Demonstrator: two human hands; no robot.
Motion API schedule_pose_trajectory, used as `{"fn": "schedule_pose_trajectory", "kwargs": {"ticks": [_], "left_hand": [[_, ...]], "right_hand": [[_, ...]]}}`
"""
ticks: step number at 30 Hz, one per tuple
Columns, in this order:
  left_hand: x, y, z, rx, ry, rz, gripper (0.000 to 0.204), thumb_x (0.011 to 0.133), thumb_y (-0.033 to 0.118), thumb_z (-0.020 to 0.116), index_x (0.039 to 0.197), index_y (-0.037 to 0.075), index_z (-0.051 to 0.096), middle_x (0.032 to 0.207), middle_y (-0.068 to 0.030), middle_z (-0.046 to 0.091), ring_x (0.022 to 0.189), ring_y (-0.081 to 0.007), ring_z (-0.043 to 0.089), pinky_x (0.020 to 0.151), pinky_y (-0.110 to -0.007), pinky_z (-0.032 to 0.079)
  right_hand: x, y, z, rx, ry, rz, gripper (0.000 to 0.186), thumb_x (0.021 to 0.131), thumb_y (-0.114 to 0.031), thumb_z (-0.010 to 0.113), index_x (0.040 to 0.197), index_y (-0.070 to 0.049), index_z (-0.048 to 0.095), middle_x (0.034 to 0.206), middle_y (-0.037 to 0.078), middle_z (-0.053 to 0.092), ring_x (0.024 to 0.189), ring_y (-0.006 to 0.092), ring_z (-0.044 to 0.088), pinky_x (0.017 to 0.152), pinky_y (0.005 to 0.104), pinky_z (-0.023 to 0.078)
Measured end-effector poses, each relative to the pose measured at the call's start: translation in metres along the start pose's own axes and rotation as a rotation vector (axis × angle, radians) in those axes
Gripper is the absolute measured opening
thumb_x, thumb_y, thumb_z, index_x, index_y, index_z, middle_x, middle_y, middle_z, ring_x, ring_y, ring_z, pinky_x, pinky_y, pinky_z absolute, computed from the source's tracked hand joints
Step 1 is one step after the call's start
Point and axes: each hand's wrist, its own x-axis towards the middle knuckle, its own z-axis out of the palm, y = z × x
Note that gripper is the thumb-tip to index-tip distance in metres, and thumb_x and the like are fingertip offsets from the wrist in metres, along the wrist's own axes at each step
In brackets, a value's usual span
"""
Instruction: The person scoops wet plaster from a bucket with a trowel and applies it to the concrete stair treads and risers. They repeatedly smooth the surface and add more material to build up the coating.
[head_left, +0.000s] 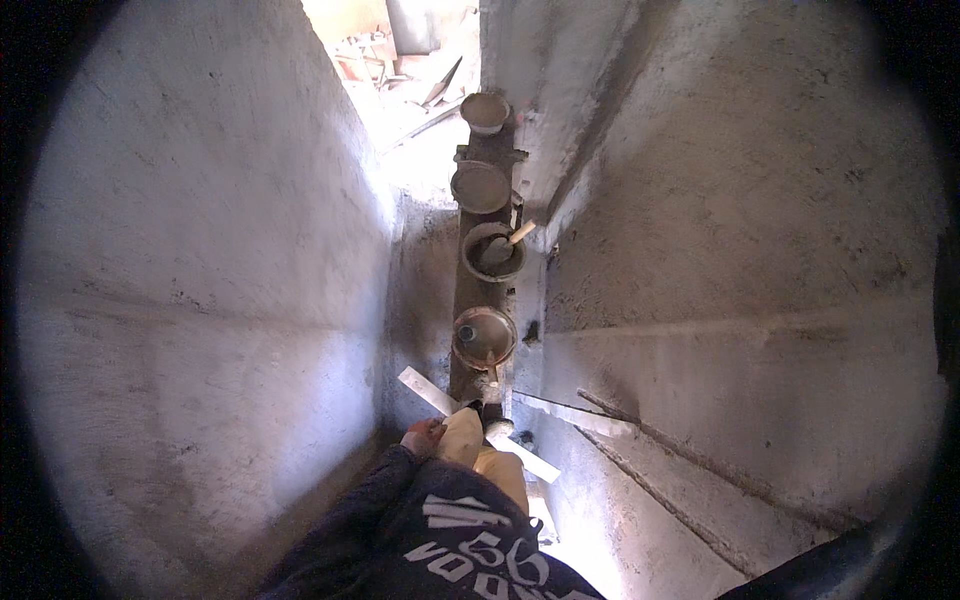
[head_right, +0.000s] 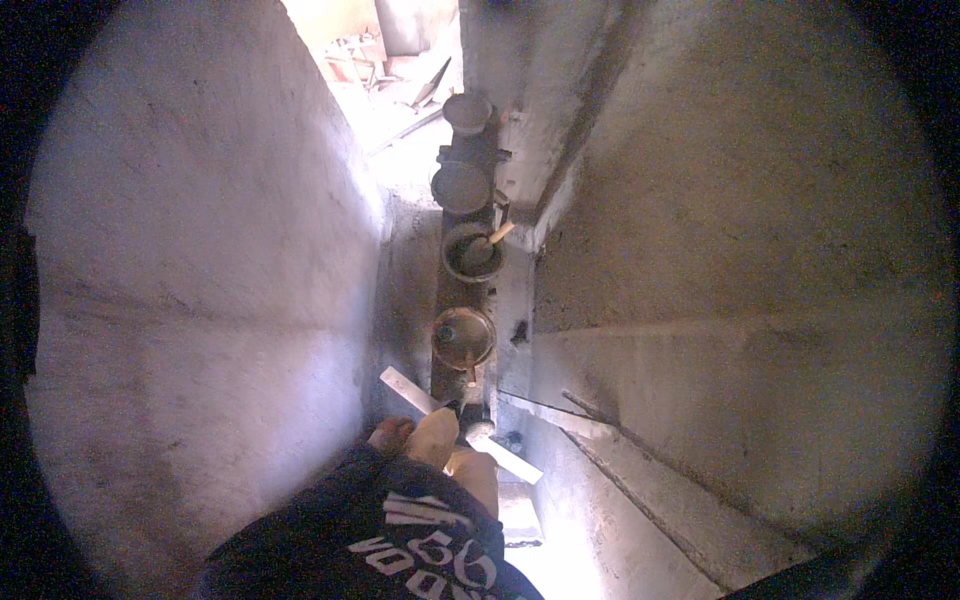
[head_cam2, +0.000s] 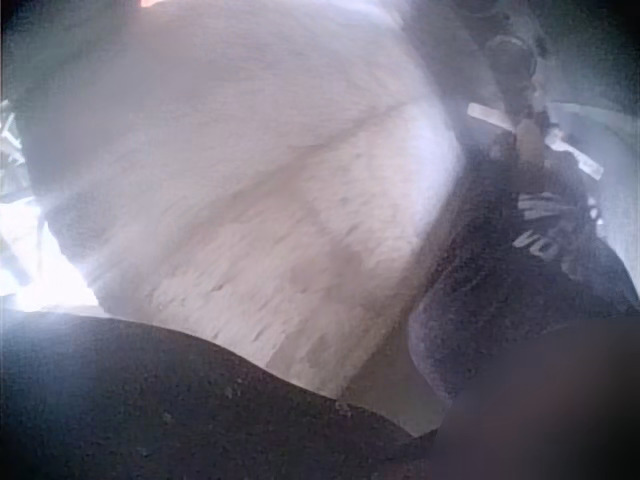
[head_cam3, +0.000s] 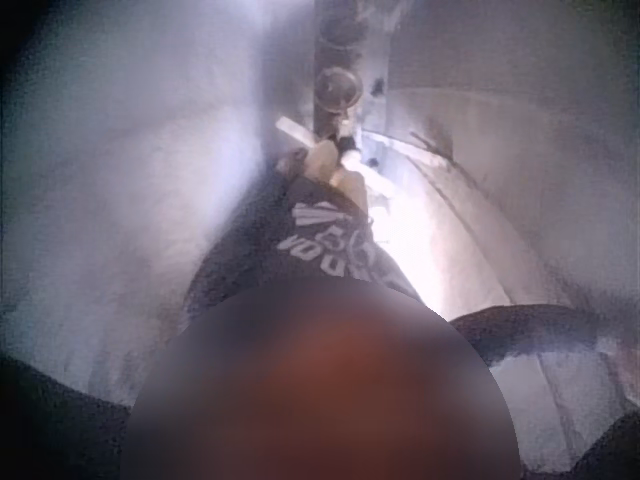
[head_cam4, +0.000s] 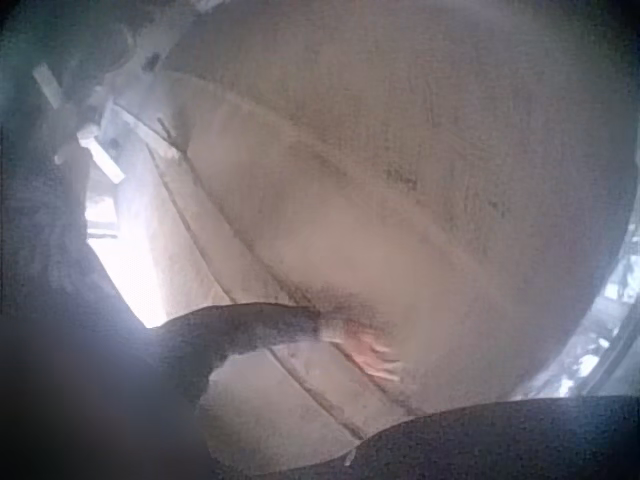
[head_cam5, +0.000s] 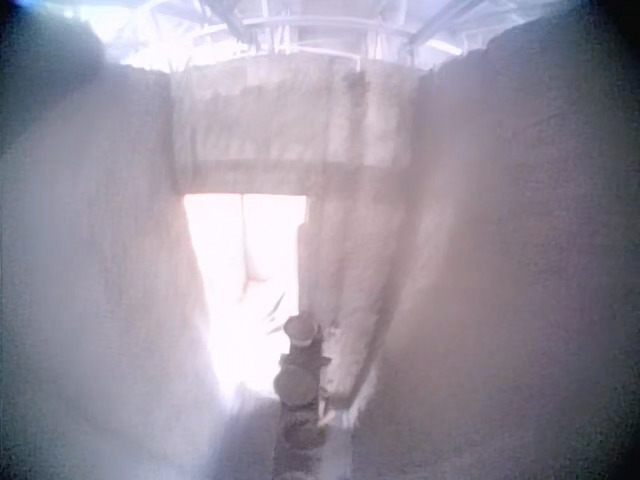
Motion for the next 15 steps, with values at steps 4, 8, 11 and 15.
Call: {"fn": "schedule_pose_trajectory", "kwargs": {"ticks": [4, 8, 11, 15], "left_hand": [[0.036, -0.007, 0.028, 0.084, -0.045, -0.006, 0.045, 0.086, 0.040, 0.056, 0.117, 0.007, 0.058, 0.113, -0.0205, 0.060, 0.105, -0.0361, 0.057, 0.090, -0.041, 0.045], [0.056, -0.040, 0.084, 0.148, -0.027, 0.162, 0.047, 0.087, 0.038, 0.055, 0.122, 0.008, 0.054, 0.125, -0.0181, 0.053, 0.116, -0.0338, 0.050, 0.099, -0.041, 0.039], [0.072, -0.029, 0.118, 0.231, 0.015, 0.199, 0.046, 0.087, 0.035, 0.054, 0.125, 0.009, 0.050, 0.133, -0.0161, 0.046, 0.124, -0.0329, 0.042, 0.105, -0.049, 0.029], [0.057, 0.001, 0.103, 0.221, 0.129, 0.240, 0.049, 0.085, 0.032, 0.059, 0.127, 0.011, 0.046, 0.135, -0.0128, 0.043, 0.125, -0.0315, 0.040, 0.108, -0.056, 0.020]], "right_hand": [[-0.219, -0.106, -0.003, 0.408, -0.541, 0.231, 0.040, 0.091, -0.025, 0.049, 0.125, -0.005, 0.049, 0.117, 0.018, 0.055, 0.105, 0.0330, 0.053, 0.091, 0.0419, 0.041], [-0.459, -0.263, -0.049, 0.769, -1.290, 0.406, 0.040, 0.091, -0.024, 0.050, 0.124, -0.003, 0.050, 0.113, 0.018, 0.059, 0.101, 0.0313, 0.056, 0.089, 0.0392, 0.044], [-0.591, -0.363, -0.090, 1.049, -1.581, 0.383, 0.039, 0.091, -0.023, 0.050, 0.124, -0.001, 0.050, 0.109, 0.018, 0.061, 0.098, 0.0300, 0.059, 0.087, 0.0373, 0.046], [-0.584, -0.509, -0.153, 1.092, -1.977, 0.619, 0.051, 0.091, -0.032, 0.053, 0.131, -0.004, 0.041, 0.109, 0.019, 0.062, 0.102, 0.0288, 0.060, 0.086, 0.0369, 0.047]]}}
